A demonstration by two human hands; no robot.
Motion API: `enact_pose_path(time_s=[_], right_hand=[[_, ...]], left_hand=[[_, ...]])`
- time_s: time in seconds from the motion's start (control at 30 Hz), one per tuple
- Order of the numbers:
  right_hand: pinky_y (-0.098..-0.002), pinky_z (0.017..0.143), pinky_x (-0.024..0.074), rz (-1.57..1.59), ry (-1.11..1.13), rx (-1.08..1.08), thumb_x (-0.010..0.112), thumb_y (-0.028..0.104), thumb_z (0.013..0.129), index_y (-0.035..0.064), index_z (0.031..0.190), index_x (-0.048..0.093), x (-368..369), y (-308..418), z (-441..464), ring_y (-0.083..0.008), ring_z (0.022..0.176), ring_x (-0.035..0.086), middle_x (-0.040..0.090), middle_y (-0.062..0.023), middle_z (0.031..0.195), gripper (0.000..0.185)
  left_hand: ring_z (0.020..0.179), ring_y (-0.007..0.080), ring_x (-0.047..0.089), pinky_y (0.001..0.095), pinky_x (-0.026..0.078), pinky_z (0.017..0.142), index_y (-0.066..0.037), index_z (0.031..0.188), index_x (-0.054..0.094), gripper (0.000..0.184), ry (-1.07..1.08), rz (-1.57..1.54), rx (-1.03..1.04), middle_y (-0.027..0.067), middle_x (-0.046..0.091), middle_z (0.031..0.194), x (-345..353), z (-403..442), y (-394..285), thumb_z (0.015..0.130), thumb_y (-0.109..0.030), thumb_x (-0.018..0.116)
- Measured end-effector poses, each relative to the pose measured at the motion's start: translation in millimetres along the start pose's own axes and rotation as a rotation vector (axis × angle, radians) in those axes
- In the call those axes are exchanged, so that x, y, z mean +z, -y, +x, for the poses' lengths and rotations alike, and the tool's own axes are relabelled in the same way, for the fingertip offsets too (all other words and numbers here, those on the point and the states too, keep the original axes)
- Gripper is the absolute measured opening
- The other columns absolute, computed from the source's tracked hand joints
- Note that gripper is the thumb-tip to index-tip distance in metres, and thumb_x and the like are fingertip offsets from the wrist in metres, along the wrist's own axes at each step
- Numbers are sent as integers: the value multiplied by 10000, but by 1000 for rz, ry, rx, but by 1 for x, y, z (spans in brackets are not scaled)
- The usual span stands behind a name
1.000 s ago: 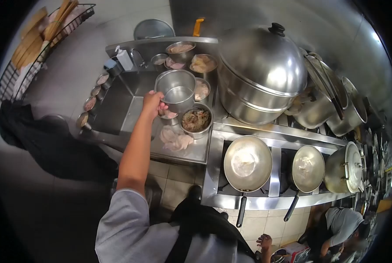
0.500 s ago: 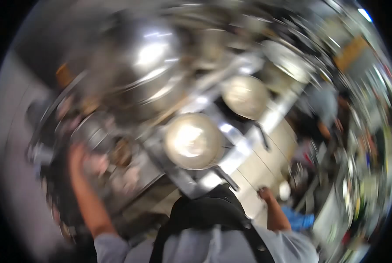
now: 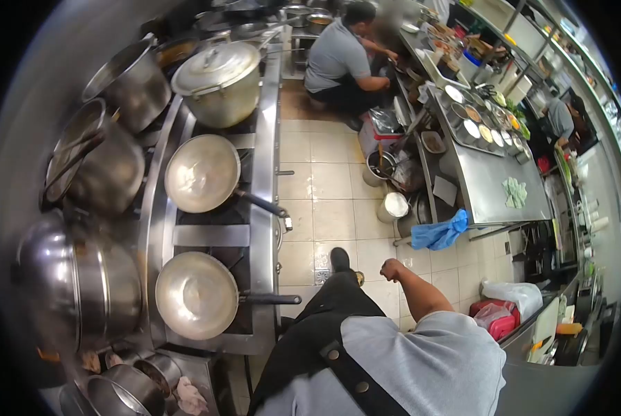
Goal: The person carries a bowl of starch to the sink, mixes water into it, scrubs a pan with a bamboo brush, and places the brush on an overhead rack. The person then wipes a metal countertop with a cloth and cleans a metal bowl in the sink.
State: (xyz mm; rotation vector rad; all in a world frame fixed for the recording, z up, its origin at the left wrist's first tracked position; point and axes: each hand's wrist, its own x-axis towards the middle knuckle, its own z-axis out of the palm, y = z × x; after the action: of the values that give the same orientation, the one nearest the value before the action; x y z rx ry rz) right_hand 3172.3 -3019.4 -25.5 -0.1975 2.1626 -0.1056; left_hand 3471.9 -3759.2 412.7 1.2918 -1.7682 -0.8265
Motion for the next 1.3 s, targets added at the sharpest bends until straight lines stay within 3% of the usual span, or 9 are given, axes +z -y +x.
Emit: enact_pose_path(time_s=[0.03, 0.1, 0.23, 0.53, 0.63, 0.83, 0.87, 1.0, 1.3], right_hand=[[-370, 513, 531, -377, 91, -316, 664, 212, 721, 4, 1014, 602, 15, -35, 27, -280, 674, 668, 646, -157, 875, 364], [-382, 553, 535, -41, 29, -152, 653, 257, 771, 31, 983, 609, -28, -43, 9, -272, 766, 671, 641, -145, 863, 313], [-365, 513, 522, 1372, -490, 215, 510, 358, 912, 60, 946, 585, -127, -84, 39, -204, 654, 641, 629, -91, 837, 309], [-323, 446, 457, 1783, -857, 308, 642, 146, 773, 43, 1172, 442, -350, -296, 241, -202, 608, 595, 605, -99, 821, 459], [-343, 521, 491, 1731, -1055, 330, 693, 131, 727, 51, 1283, 359, -400, -361, 292, -236, 748, 606, 556, -154, 1082, 653], [-311, 480, 481, 1500, -1443, 559, 686, 140, 759, -30, 1347, 266, -453, -511, 402, -191, 666, 586, 582, -135, 1000, 743], [-349, 617, 497, 1673, -1124, 469, 692, 198, 759, -18, 1356, 282, -467, -525, 393, -283, 809, 604, 479, -194, 1192, 756], [-366, 784, 449, 1611, -1241, 328, 690, 213, 777, -11, 1217, 429, -476, -455, 341, -297, 956, 554, 515, -193, 1172, 558], [-460, 965, 352, 508, -1525, 1115, 596, 282, 839, 40, 1130, 551, -204, -373, 184, -362, 1094, 465, 540, -178, 1115, 382]], left_hand=[[896, 326, 572, 417, 482, 749, 11, 1002, 617, 333, 73, -24, 25, 188, 595, 954, 29, -18, -16, 769, -218, 555], [902, 330, 570, 422, 483, 751, 11, 1015, 609, 342, 218, -72, 60, 191, 591, 965, 89, -56, -48, 766, -219, 559], [915, 337, 566, 432, 484, 757, 12, 1040, 592, 363, 441, -126, 95, 198, 582, 989, 224, -142, -116, 762, -220, 565], [943, 355, 558, 455, 487, 769, 14, 1098, 555, 420, 671, -24, 146, 213, 562, 1043, 488, -308, -270, 752, -222, 581], [953, 360, 556, 463, 488, 773, 15, 1117, 543, 441, 665, 12, 136, 218, 555, 1060, 532, -331, -303, 748, -223, 586], [1023, 407, 522, 543, 475, 812, 5, 1244, 427, 608, 701, 93, 113, 258, 474, 1185, 584, -345, -328, 715, -226, 617], [1009, 395, 531, 545, 475, 812, 7, 1221, 450, 584, 664, 102, 105, 252, 493, 1163, 592, -354, -331, 715, -228, 620], [987, 378, 544, 541, 479, 808, 15, 1183, 485, 546, 646, 199, 112, 243, 522, 1123, 627, -384, -343, 714, -229, 621], [955, 360, 559, 520, 493, 791, 35, 1121, 526, 496, 761, 381, 126, 234, 555, 1064, 665, -402, -328, 706, -220, 621]])
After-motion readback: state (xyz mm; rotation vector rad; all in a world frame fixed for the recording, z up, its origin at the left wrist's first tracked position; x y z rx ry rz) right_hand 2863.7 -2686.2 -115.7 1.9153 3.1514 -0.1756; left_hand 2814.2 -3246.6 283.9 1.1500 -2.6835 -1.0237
